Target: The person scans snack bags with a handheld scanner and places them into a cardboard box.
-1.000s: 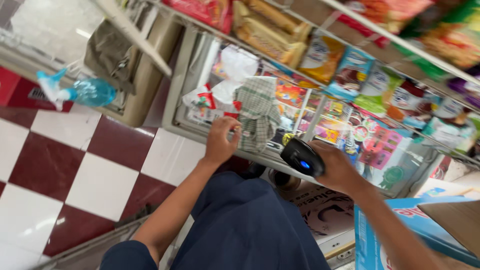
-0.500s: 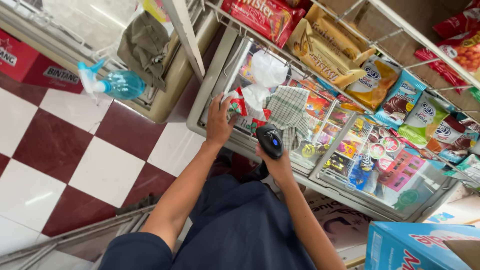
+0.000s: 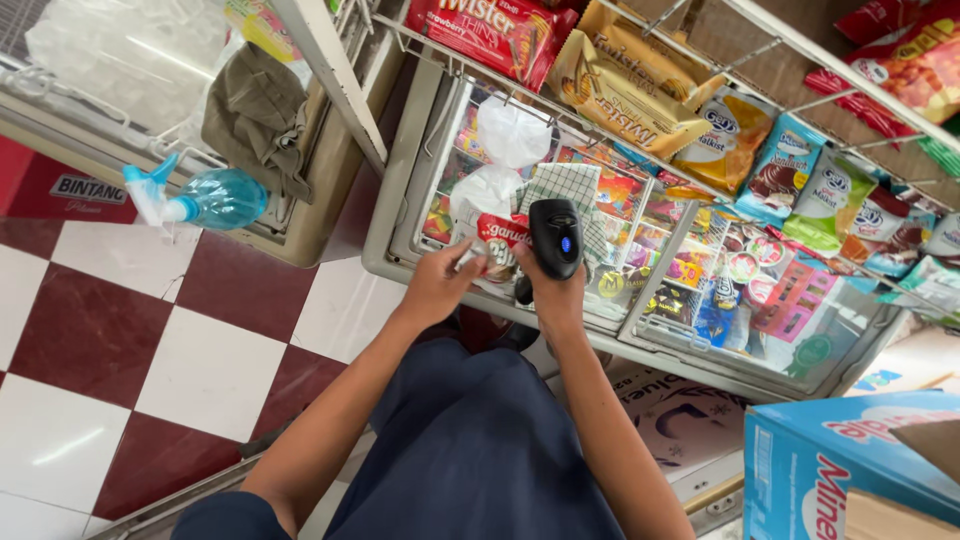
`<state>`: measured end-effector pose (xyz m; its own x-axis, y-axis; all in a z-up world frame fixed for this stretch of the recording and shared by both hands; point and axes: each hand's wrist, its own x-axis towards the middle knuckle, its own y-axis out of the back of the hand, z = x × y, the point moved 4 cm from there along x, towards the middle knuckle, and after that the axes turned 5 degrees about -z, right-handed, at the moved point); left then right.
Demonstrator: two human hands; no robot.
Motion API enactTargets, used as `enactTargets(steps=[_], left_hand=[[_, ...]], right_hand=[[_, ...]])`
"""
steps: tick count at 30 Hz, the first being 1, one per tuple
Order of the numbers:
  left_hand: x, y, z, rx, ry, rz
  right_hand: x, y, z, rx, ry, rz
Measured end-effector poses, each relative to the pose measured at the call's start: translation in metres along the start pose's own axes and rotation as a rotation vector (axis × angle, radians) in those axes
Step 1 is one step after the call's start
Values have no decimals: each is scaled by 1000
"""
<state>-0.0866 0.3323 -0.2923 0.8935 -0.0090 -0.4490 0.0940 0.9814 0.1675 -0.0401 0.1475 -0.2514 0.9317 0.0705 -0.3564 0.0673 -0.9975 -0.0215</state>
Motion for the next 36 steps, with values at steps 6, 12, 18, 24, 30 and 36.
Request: enactTargets(steps=[6,12,18,24,30,36], left_hand=[[3,-17,-11,-325,-217,-163],[0,-32,-1,-693,-132,-166],[-5,-29,37,-493,-205,-112],[5,-26,54,-393,-191,-154],[9,-28,50,-501,-147,-63],[5,-24,68,-475,-130,-25]], right_hand=[[-3,4,-3,211,134,74],[-6,7,4,452,165,220],[-22,17,-11,334,146,322],[-29,22,-10,306,159,313],[-37,27,-12,321,121,274],[-38,20,-15,304,91,199]])
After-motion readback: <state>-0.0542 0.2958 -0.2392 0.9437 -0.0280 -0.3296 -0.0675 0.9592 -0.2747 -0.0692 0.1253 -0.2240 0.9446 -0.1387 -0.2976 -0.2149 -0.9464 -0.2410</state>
